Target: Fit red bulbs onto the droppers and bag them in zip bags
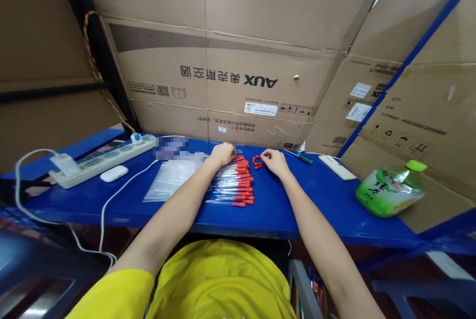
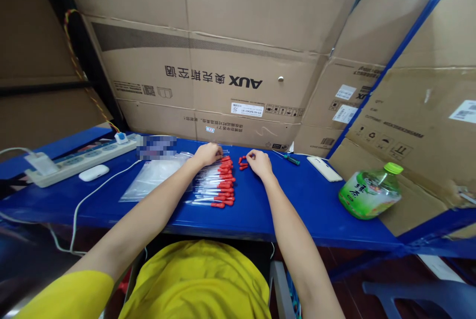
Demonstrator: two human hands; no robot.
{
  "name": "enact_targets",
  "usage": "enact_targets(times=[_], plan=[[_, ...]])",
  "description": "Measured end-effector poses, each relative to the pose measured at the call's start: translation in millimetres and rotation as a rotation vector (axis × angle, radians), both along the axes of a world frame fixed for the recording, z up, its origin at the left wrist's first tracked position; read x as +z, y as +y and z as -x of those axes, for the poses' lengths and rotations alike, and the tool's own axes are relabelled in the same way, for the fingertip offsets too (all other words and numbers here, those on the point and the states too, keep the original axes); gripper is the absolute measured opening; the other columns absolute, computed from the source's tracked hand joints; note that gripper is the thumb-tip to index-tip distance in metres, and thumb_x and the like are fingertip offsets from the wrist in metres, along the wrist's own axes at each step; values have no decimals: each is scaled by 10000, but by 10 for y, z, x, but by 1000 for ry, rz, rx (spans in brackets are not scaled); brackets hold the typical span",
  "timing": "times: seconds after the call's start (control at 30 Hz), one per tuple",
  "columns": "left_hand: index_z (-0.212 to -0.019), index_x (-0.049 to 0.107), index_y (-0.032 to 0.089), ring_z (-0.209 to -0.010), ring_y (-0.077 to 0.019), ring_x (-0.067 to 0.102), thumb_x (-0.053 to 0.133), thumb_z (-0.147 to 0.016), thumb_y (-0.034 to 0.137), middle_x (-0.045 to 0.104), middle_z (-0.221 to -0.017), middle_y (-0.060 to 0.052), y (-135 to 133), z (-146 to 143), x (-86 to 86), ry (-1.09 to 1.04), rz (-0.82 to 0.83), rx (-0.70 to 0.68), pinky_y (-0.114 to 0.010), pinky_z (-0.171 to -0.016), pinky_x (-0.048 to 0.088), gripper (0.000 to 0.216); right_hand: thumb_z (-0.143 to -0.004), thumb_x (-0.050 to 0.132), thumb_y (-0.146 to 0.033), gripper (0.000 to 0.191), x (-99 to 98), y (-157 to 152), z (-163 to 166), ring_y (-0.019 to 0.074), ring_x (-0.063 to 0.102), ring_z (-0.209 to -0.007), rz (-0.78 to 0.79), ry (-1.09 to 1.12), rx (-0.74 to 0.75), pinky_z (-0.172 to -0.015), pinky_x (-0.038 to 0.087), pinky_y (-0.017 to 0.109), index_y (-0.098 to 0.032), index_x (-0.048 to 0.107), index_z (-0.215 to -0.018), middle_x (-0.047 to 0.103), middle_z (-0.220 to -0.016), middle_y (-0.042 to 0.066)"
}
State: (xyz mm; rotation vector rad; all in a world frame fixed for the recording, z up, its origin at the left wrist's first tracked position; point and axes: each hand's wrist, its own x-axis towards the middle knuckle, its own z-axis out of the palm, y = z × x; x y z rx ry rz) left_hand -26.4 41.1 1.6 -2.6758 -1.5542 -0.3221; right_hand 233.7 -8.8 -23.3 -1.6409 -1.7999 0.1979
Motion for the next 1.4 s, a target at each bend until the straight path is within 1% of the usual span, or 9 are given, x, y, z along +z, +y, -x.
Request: enact_targets(times=[0.23, 0.37, 0.53, 0.67, 0.73, 0.9, 1.0, 1.13, 1.4], plan=[[-1113, 719, 180, -1155, -265, 720, 496, -1049, 261, 746, -1248, -146, -12, -14, -24, -41, -51, -2, -314, -911, 531, 246, -874, 633, -281, 273, -6, 21, -15, 214, 688, -715, -88, 120, -37, -733, 494, 306, -247, 781, -1101, 746, -732, 4], [-1230, 597, 163, -1065, -283, 745, 416, -1093, 267, 760, -1145, -164, -16, -50, -10, -180, -78, -13, -343, -859, 533, 250, -873, 644, -373, 204, -3, 37, 16, 227, 719, -747, -122, 291, 1, -758, 520, 327, -241, 720, -1008, 788, -791, 28], [-1232, 540, 156, -1038, -276, 735, 405, -1106, 287, 747, -1123, -164, -21, -189, -35, -431, -99, -198, -359, -884, 535, 226, -850, 691, -579, 368, 43, 6, 144, 209, 723, -702, -145, 626, 175, -597, 505, 275, -251, 593, -984, 800, -865, 51], [-1080, 597, 174, -1049, -252, 703, 357, -1120, 309, 728, -1104, -144, -70, -288, -40, -476, -131, -374, -366, -950, 532, 278, -833, 729, -625, 444, 107, -48, 239, 195, 715, -672, -160, 695, 241, -531, 484, 249, -249, 584, -1018, 793, -866, 45], [-1054, 606, 179, -1010, -242, 699, 346, -1123, 325, 725, -1076, -133, -114, -314, -25, -474, -137, -407, -360, -933, 532, 305, -841, 742, -615, 436, 133, -79, 272, 204, 736, -711, -172, 695, 271, -552, 502, 254, -244, 598, -1021, 788, -853, 43], [-1037, 597, 197, -937, -241, 714, 330, -1134, 372, 737, -1004, -115, -236, -364, 40, -537, -102, -394, -331, -843, 514, 334, -872, 740, -569, 391, 180, -135, 319, 221, 753, -765, -234, 705, 291, -660, 569, 304, -226, 652, -1039, 786, -856, 53], [-1030, 585, 214, -891, -244, 728, 348, -1134, 389, 745, -941, -93, -278, -404, 60, -563, -72, -355, -309, -783, 493, 313, -885, 734, -559, 368, 208, -152, 325, 214, 740, -760, -280, 701, 268, -671, 580, 312, -220, 657, -1008, 789, -898, 67], [-1050, 573, 226, -936, -254, 748, 359, -1134, 387, 764, -980, -93, -303, -444, 61, -588, -58, -341, -302, -789, 484, 281, -891, 733, -558, 365, 239, -168, 330, 197, 715, -748, -327, 695, 253, -659, 581, 302, -219, 653, -1001, 779, -918, 63], [-1036, 594, 226, -896, -235, 739, 345, -1136, 386, 759, -954, -77, -334, -432, 92, -556, -85, -313, -297, -790, 486, 313, -866, 740, -584, 407, 252, -193, 337, 175, 679, -709, -247, 721, 285, -612, 572, 283, -224, 669, -1043, 797, -978, 69]])
